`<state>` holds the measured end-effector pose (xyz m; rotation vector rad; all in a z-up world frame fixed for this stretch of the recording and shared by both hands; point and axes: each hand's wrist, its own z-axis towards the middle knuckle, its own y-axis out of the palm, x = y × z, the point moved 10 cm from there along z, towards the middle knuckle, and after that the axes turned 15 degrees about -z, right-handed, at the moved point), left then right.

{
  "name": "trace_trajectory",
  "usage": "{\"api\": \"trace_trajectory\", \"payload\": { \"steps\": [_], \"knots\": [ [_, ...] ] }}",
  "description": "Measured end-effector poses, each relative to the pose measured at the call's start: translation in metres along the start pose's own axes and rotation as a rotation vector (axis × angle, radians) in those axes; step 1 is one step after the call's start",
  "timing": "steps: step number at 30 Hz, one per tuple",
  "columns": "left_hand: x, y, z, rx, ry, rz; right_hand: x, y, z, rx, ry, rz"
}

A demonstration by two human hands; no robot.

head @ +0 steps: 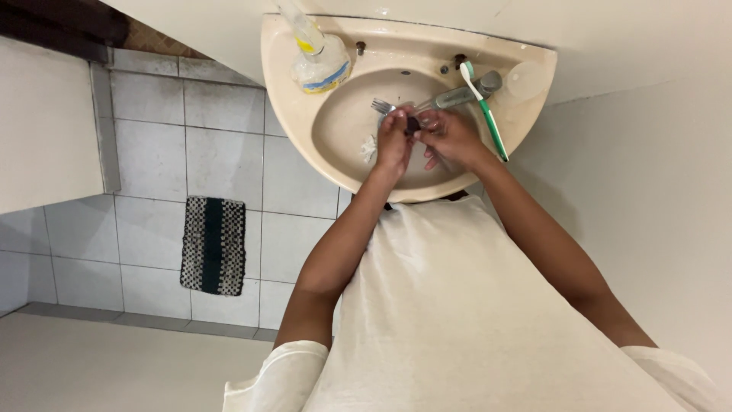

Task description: The person washes a fork and a spoon in a sink using liquid soap and a toothbrush. They then rinse a plastic cup and its lid before scrubbing the utensils again with the toothbrush and rinsing them under the faucet.

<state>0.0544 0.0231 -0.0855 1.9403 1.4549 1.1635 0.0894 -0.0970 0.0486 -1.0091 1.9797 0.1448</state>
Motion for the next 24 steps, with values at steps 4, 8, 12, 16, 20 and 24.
{"api": "trace_trajectory", "payload": {
  "steps": [4, 8, 12, 16, 20, 24],
  "knots": [
    [0.028, 0.001, 0.005, -0.032, 0.088, -0.128, 0.057, 0.015, 0.029, -0.12, 0.127, 0.038],
    [0.042, 0.017, -0.008, -0.124, 0.137, -0.021, 0.051, 0.021, 0.068, -0.058, 0.014, -0.198],
    [0.055, 0.023, -0.021, -0.157, 0.241, 0.188, 0.033, 0.032, 0.086, -0.064, -0.156, -0.102],
    [0.068, 0.012, -0.018, -0.08, 0.262, 0.109, 0.02, 0.037, 0.08, -0.054, -0.264, 0.022],
    [0.056, -0.013, -0.002, 0.013, 0.099, -0.043, 0.02, 0.027, 0.04, 0.009, -0.185, -0.011],
    [0.016, -0.034, 0.003, 0.049, -0.221, -0.062, 0.01, 0.002, -0.001, 0.197, -0.087, -0.439]
  ]
}}
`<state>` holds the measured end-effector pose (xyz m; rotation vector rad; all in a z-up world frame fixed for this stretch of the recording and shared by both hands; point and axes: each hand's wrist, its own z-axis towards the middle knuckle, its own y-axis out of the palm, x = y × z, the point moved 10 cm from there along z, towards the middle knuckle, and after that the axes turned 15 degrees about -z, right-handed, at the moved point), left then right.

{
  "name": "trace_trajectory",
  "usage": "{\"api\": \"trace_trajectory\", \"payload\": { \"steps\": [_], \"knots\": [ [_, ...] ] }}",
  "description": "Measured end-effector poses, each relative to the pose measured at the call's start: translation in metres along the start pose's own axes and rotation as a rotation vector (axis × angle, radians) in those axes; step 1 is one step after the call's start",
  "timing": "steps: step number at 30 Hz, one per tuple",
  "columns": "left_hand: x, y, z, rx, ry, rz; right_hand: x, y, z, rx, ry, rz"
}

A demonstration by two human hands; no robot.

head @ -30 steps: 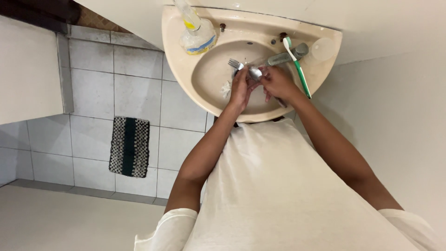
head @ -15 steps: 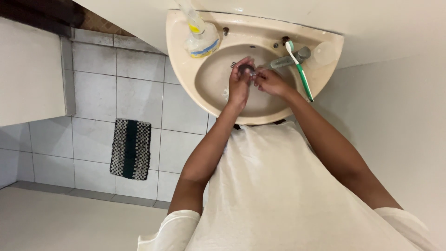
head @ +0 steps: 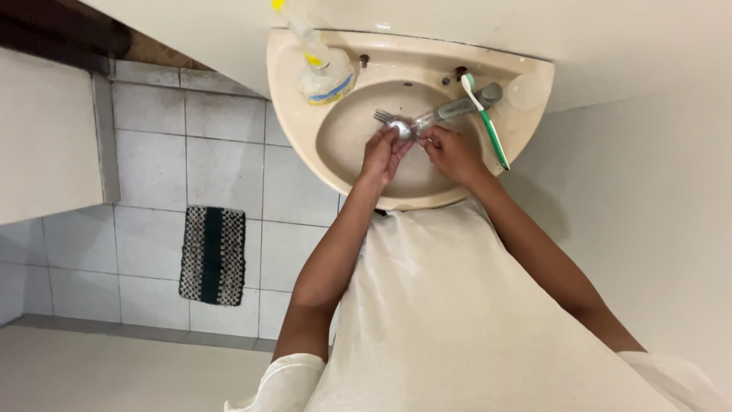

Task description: The person washes a fork and a spoon in a sink using liquid soap and a toothbrush. They then rinse a plastic cup and its lid before scrubbing the utensils again with the toothbrush and rinsing them under the faucet.

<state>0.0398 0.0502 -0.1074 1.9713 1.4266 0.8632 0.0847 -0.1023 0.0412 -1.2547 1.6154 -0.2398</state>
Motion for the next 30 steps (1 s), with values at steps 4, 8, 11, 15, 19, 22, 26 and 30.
{"api": "trace_trajectory", "payload": {
  "steps": [4, 8, 11, 15, 19, 22, 26, 30],
  "knots": [
    [-0.02, -0.003, 0.005, -0.029, -0.102, 0.071, -0.034, -0.049, -0.041, 0.281, -0.154, -0.346],
    [-0.013, 0.007, -0.004, -0.017, -0.08, 0.168, -0.058, -0.077, -0.084, 0.266, 0.002, -0.399],
    [-0.008, 0.035, -0.029, -0.061, -0.122, 0.222, -0.079, -0.085, -0.109, 0.19, -0.002, -0.382],
    [-0.01, 0.069, -0.075, -0.041, -0.216, 0.276, -0.098, -0.103, -0.126, 0.38, -0.172, -0.305],
    [-0.003, 0.094, -0.094, -0.139, -0.129, 0.316, -0.084, -0.107, -0.128, 0.426, -0.162, -0.243],
    [0.003, 0.098, -0.094, -0.226, -0.03, 0.318, -0.061, -0.104, -0.121, 0.319, -0.061, -0.059],
    [0.017, 0.096, -0.083, -0.276, 0.055, 0.273, -0.037, -0.089, -0.117, 0.05, 0.021, 0.222],
    [0.023, 0.098, -0.081, -0.292, 0.131, 0.329, -0.048, -0.105, -0.124, 0.121, -0.12, -0.054]
  ]
}}
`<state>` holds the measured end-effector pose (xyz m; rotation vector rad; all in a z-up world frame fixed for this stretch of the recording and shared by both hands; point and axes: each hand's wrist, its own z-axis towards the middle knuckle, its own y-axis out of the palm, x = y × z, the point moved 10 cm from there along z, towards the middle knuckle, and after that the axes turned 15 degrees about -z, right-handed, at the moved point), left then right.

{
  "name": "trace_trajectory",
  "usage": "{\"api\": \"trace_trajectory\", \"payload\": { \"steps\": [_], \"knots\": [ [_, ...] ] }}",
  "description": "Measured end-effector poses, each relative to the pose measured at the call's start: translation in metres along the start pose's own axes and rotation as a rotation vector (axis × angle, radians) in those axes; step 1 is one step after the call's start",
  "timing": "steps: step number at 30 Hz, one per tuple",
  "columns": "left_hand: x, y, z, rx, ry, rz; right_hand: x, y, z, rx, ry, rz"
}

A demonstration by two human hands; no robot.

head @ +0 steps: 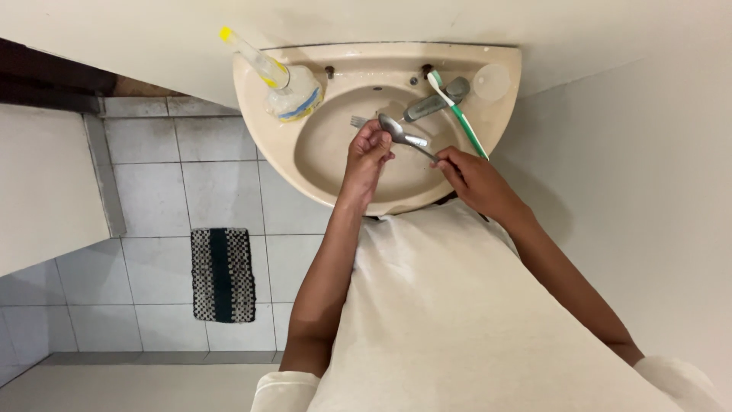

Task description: The person washes a fork and a spoon in a sink using liquid soap and a toothbrush. They then rinse a plastic cup and its lid before scrubbing the utensils again with the toothbrush and rinsing them under the faucet.

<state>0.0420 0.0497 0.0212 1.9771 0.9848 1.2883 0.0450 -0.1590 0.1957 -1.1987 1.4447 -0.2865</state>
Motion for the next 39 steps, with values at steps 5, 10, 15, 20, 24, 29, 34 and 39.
{"api": "trace_trajectory", "payload": {
  "steps": [5, 10, 15, 20, 24, 29, 34, 39],
  "knots": [
    [0.014, 0.027, -0.002, -0.107, 0.044, -0.122, -0.026, -0.029, -0.008, 0.197, -0.175, -0.153],
    [0.046, 0.073, 0.002, -0.157, 0.051, -0.029, -0.019, -0.083, -0.002, 0.384, -0.08, -0.226],
    [0.067, 0.116, 0.029, -0.123, -0.035, 0.077, -0.016, -0.154, 0.011, 0.614, -0.266, -0.314],
    [0.087, 0.131, 0.077, -0.027, 0.284, 0.405, 0.019, -0.174, 0.068, 0.417, -0.261, -0.166],
    [0.091, 0.135, 0.086, 0.021, 0.512, 0.584, 0.069, -0.163, 0.098, 0.253, -0.13, -0.132],
    [0.088, 0.137, 0.087, 0.088, 0.55, 0.615, 0.112, -0.152, 0.112, 0.239, -0.133, -0.063],
    [0.084, 0.145, 0.084, 0.091, 0.514, 0.699, 0.132, -0.15, 0.117, 0.255, -0.023, -0.094],
    [0.081, 0.152, 0.078, 0.04, 0.562, 0.849, 0.135, -0.142, 0.11, 0.242, 0.077, -0.241]
  ]
}}
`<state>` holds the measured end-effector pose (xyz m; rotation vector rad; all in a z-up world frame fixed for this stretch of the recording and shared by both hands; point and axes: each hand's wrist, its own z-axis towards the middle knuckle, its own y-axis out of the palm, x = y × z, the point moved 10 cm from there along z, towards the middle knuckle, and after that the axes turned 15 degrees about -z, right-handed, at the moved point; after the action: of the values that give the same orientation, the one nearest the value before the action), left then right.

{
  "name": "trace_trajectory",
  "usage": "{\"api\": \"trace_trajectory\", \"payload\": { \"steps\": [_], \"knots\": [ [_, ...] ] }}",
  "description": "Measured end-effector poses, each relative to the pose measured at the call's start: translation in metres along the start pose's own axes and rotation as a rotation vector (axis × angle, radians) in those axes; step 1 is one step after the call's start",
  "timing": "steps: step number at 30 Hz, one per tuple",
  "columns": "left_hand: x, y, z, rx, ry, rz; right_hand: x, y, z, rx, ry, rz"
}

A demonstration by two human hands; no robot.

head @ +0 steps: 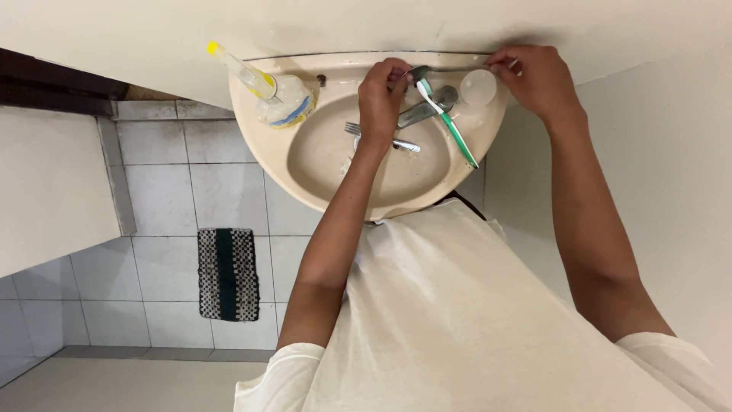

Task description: The person washes a fork and a spoon in a sink using liquid soap and a toothbrush. They then rinse a plastic cup and its lid before scrubbing the utensils again with the toothbrush and rinsing them under the faucet.

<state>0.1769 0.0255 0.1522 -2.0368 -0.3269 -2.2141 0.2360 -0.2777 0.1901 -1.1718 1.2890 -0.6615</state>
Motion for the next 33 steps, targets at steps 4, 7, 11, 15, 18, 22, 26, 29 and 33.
{"api": "trace_trajectory", "payload": {
  "steps": [4, 7, 11, 15, 18, 22, 26, 29, 33],
  "knots": [
    [-0.017, -0.004, 0.004, 0.0, -0.057, 0.013, -0.004, 0.008, -0.007, 0.008, 0.015, -0.101],
    [-0.035, -0.01, 0.007, 0.007, -0.1, -0.079, -0.009, 0.004, -0.013, 0.086, -0.009, -0.117],
    [-0.051, -0.034, -0.008, 0.081, -0.133, -0.159, -0.017, -0.014, -0.037, 0.284, -0.026, -0.06],
    [-0.092, -0.086, -0.055, 0.178, -0.314, -0.228, -0.036, -0.014, -0.097, 0.539, 0.012, 0.144],
    [-0.138, -0.128, -0.09, 0.154, -0.504, 0.028, -0.093, 0.052, -0.124, 0.245, -0.099, 0.212],
    [-0.184, -0.146, -0.122, -0.015, -0.577, 0.441, -0.181, 0.184, -0.09, -0.014, -0.388, -0.083],
    [-0.178, -0.14, -0.133, -0.106, -0.628, 0.543, -0.171, 0.268, -0.046, -0.246, -0.215, -0.441],
    [-0.163, -0.135, -0.139, -0.097, -0.681, 0.459, -0.162, 0.295, -0.024, -0.291, -0.202, -0.555],
    [-0.163, -0.135, -0.144, -0.063, -0.65, 0.331, -0.163, 0.296, -0.02, -0.29, -0.299, -0.617]
  ]
}}
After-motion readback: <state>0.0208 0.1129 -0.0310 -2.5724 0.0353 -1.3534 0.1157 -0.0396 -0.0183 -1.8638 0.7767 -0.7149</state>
